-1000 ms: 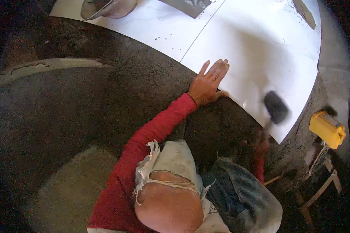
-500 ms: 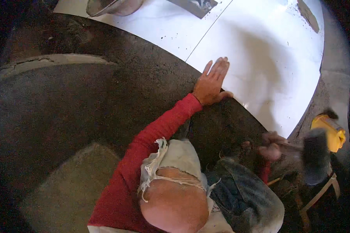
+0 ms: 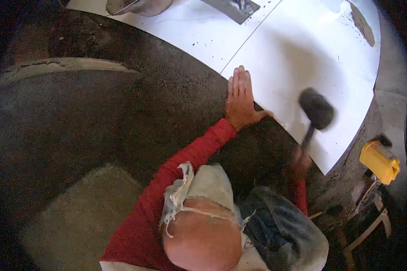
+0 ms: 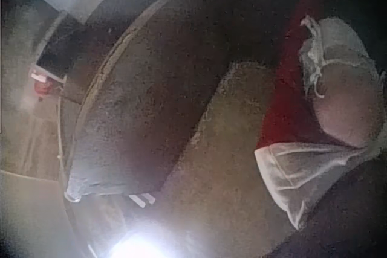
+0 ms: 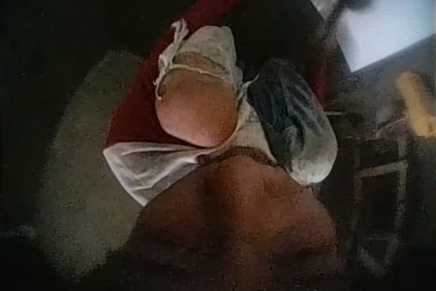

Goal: The person applies mortar to the back of a tile using a trowel, places the tile onto the floor, and aligns it with existing tiles. The person then uses a rubber mallet to tap the tile into place and applies small spacers into the gaps.

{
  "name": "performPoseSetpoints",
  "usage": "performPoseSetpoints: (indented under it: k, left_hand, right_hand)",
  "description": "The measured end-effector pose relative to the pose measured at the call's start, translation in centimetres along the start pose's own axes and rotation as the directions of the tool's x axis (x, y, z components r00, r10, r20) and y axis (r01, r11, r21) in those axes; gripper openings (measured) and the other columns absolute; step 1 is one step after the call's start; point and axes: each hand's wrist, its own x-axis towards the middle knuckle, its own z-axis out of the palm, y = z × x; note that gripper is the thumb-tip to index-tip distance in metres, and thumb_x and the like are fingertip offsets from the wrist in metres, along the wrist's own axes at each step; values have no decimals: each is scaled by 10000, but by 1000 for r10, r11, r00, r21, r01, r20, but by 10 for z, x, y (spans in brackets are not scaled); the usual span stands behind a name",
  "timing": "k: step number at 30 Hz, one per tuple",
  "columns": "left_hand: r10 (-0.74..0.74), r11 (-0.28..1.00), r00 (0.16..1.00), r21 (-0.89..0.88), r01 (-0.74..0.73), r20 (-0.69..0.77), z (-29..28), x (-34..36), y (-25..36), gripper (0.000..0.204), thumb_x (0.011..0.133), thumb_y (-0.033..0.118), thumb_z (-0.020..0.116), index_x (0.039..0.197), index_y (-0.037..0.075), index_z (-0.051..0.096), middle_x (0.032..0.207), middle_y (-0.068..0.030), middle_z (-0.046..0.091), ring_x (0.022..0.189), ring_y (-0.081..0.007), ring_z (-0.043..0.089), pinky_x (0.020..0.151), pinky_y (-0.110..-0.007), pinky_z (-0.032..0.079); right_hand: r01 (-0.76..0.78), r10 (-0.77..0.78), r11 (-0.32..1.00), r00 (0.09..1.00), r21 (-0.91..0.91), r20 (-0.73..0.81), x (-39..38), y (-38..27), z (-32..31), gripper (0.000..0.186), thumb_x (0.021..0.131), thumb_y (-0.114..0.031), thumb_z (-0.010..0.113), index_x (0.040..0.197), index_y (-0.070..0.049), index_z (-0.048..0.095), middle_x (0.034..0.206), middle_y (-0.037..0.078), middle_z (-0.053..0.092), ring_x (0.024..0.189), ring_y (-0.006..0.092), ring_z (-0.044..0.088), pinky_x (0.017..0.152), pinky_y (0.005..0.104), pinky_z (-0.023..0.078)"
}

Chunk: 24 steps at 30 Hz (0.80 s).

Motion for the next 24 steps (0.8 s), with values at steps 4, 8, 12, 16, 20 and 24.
performPoseSetpoints:
  k: [4, 8, 12, 16, 20, 24]
  left_hand:
    - [-8, 1000, 1000, 30, 7, 15, -1, -1, -2, 1404, 583, 928, 450, 1423, -159, 159, 1518, -326, 106, 1438, -427, 74, 1161, -520, 92]
    - [1, 1000, 1000, 25, -1, 6, -5, 3, 0, 1405, 588, 939, 424, 1422, -160, 158, 1517, -327, 110, 1439, -420, 78, 1164, -512, 85]
    - [33, 998, 999, 46, -34, 9, -10, 5, -15, 1367, 619, 916, 442, 1425, -152, 159, 1514, -329, 120, 1433, -425, 100, 1159, -526, 93]
    - [25, 994, 999, 112, -21, -30, -29, 12, -23, 1308, 650, 882, 486, 1431, -126, 197, 1509, -321, 161, 1432, -409, 137, 1145, -558, 111]
    - [5, 982, 999, 188, 2, -41, -30, 2, -20, 1273, 680, 861, 488, 1434, -122, 200, 1510, -318, 165, 1436, -395, 139, 1143, -562, 116]
    - [18, 977, 1000, 215, -12, -22, -15, 4, -20, 1221, 736, 821, 483, 1426, -143, 190, 1505, -340, 147, 1430, -432, 122, 1136, -571, 130]
  right_hand:
    - [7, 15, 981, 993, 193, -113, 12, -24, -22, 357, 954, -226, 544, 1242, -17, 520, 1050, 183, 630, 840, 230, 607, 689, 362, 506]
    - [7, -5, 996, 1000, 93, -21, 10, -1, 5, 373, 955, -239, 542, 1243, -3, 519, 1053, 194, 628, 868, 242, 613, 714, 373, 505]
    - [2, 9, 984, 998, 177, -63, 15, -34, -23, 391, 956, -252, 540, 1244, 10, 518, 1056, 205, 625, 896, 255, 619, 739, 384, 504]
    - [-193, 48, 624, 977, 758, 209, 15, -57, -35, 409, 956, -266, 538, 1245, 24, 518, 1060, 216, 623, 924, 267, 625, 764, 395, 503]
    - [-232, 245, 969, 945, -82, 215, 24, -102, -36, 400, 958, -275, 556, 1220, 26, 521, 1007, 205, 628, 840, 226, 640, 673, 362, 514]
    - [115, 5, 917, 954, 383, -299, 37, -117, -40, 368, 958, -265, 528, 1144, 51, 499, 847, 193, 630, 708, 256, 638, 609, 349, 508]
